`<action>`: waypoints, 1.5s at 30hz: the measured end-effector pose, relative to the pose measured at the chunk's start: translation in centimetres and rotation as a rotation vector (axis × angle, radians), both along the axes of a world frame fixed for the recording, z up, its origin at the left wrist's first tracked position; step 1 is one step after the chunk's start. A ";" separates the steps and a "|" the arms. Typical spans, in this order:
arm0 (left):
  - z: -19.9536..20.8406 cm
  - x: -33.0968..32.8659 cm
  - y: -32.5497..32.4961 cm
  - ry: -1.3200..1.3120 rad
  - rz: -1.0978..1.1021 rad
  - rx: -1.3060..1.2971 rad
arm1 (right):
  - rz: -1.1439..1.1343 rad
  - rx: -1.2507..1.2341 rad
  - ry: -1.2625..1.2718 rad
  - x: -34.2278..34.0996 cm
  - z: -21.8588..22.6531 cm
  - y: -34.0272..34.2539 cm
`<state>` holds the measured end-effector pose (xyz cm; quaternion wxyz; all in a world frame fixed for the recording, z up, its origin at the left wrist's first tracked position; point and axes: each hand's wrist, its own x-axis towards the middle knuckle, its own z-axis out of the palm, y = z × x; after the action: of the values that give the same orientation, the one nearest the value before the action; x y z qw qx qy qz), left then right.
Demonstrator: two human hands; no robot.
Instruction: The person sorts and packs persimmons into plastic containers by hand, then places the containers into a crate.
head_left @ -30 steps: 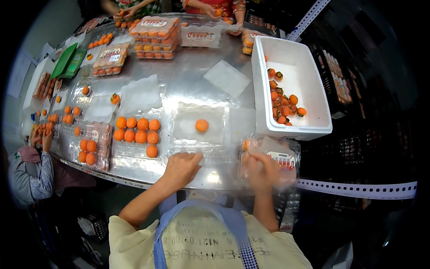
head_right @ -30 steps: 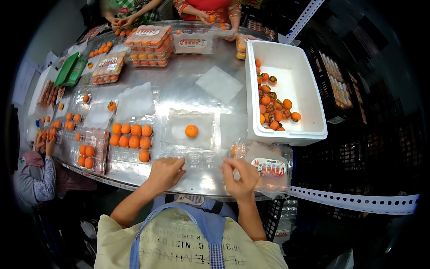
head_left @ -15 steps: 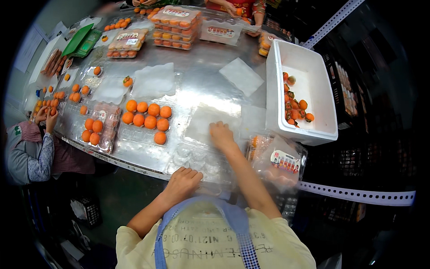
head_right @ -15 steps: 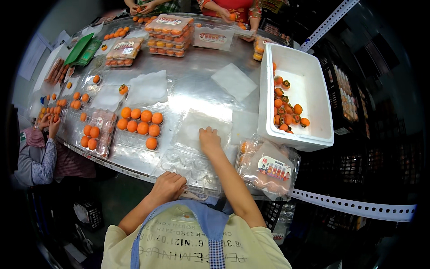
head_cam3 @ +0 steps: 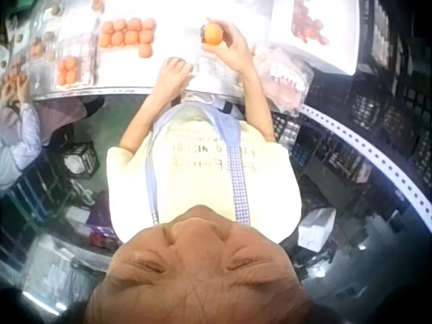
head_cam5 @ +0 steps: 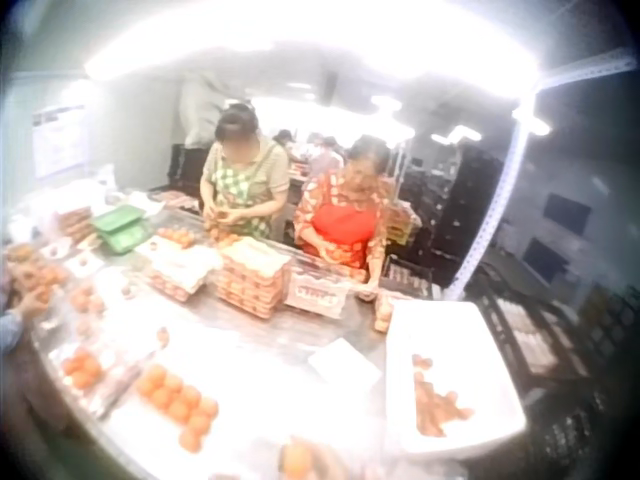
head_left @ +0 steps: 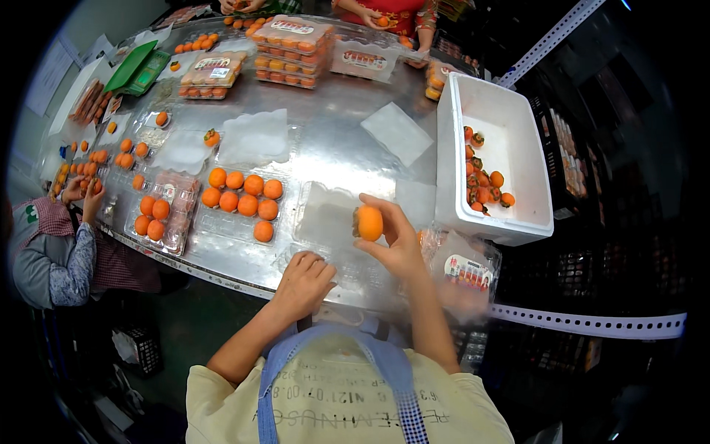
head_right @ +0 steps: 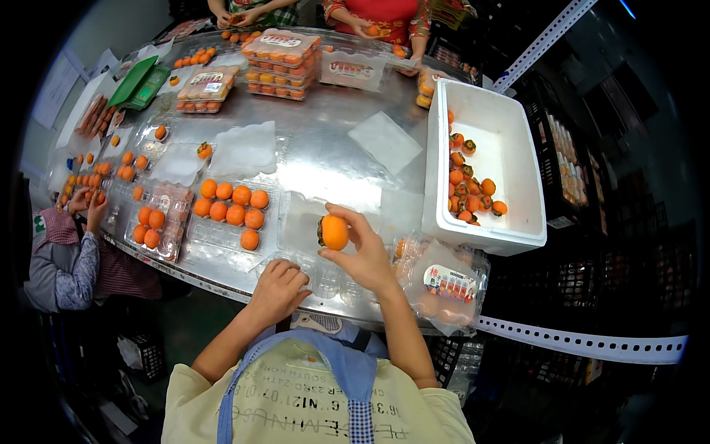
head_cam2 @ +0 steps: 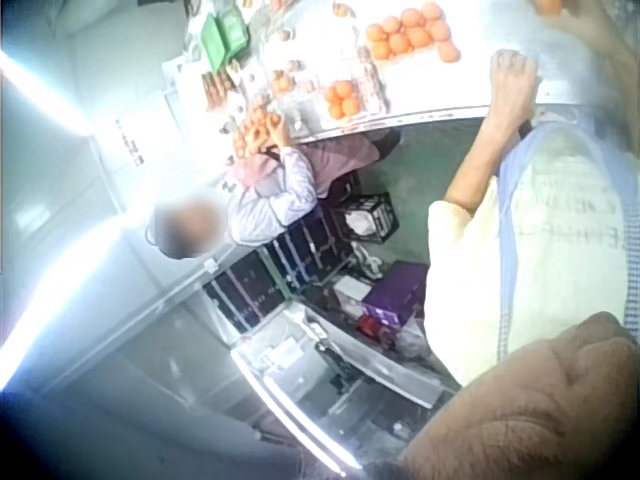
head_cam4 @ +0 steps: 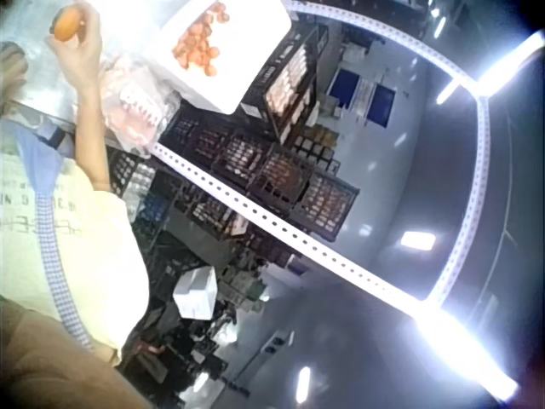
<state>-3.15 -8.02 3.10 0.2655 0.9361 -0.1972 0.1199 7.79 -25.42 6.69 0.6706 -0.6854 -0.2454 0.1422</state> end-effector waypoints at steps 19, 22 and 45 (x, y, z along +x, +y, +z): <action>-5.4 5.8 -0.1 0.096 0.284 -0.173 | -0.245 -0.216 -0.617 -2.2 1.8 0.4; 0.6 4.8 -0.9 0.791 0.047 -1.410 | -0.275 -0.265 -0.683 -2.5 1.6 -0.2; 2.0 1.9 -2.3 0.101 -0.043 -1.231 | -0.066 -0.082 -0.117 -4.1 1.4 -0.2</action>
<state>-1.22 -10.30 5.12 0.7682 0.6117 -0.0979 0.1618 3.67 -25.66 8.13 0.6308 -0.7272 -0.2555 0.0896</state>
